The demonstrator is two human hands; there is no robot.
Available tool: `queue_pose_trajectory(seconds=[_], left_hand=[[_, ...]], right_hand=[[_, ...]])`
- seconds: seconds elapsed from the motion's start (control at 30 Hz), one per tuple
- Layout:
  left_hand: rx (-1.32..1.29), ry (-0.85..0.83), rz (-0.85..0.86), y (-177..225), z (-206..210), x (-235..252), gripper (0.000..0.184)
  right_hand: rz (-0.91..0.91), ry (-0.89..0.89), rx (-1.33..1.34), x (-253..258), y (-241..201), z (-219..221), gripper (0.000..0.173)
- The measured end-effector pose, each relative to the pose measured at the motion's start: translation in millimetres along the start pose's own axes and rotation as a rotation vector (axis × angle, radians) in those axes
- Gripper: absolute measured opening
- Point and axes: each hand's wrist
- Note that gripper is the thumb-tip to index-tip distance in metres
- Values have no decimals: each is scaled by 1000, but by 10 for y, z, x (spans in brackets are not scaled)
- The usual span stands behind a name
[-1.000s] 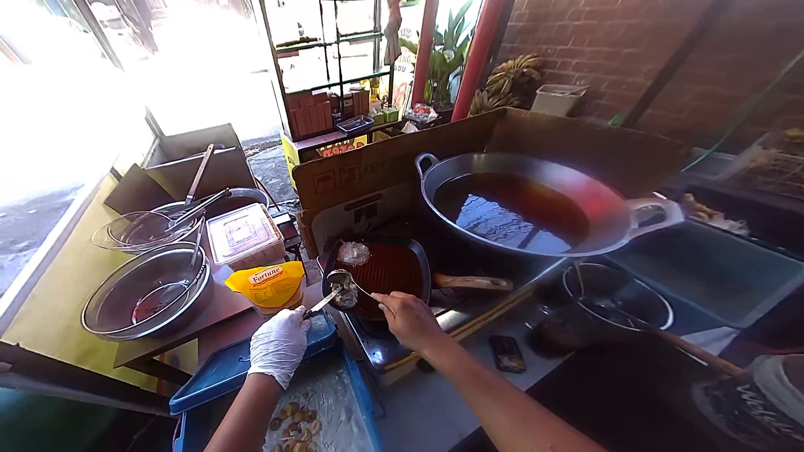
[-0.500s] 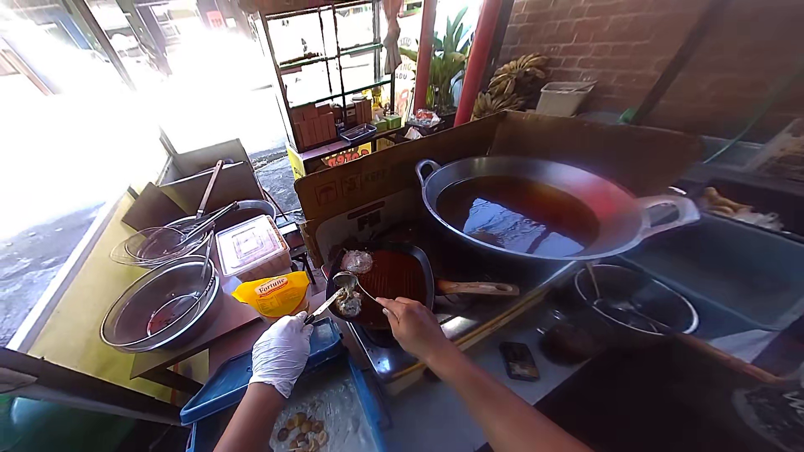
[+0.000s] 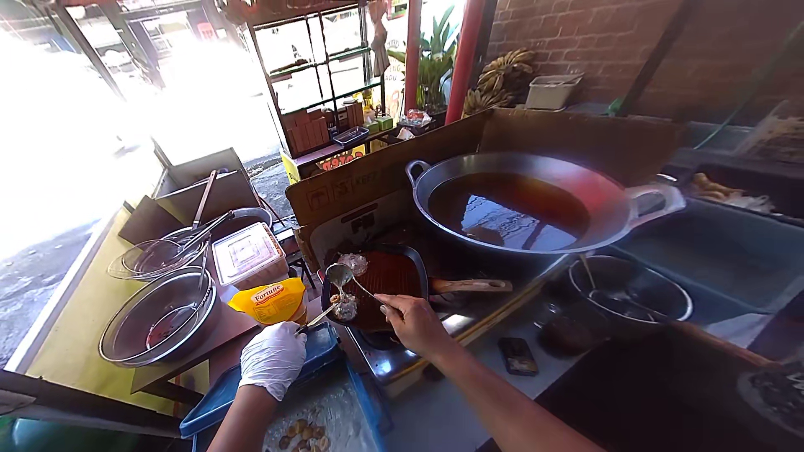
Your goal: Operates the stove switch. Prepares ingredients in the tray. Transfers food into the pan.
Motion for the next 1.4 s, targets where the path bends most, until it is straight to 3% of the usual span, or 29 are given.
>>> queue_pose_trajectory(seconds=[0.33, 0.67, 0.93, 1.13, 1.4], left_hand=[[66, 33, -19, 195, -62, 252, 26], [172, -44, 29, 246, -502, 179, 28], [269, -41, 32, 522, -442, 508, 30], [325, -57, 16, 472, -584, 403, 28], [341, 2, 52, 751, -618, 309, 27]], right_hand=[[-99, 22, 599, -144, -303, -268, 27], [-18, 65, 740, -288, -58, -343, 27], [17, 101, 810, -361, 73, -399, 27], [61, 104, 816, -402, 178, -420, 26], [67, 117, 837, -399, 245, -483, 26]])
Point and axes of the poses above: each hand's wrist, its own x-axis towards the middle knuckle, its own z-axis out of the palm, y = z × x, and after that the axes turned 12 degrees about -y, right-handed
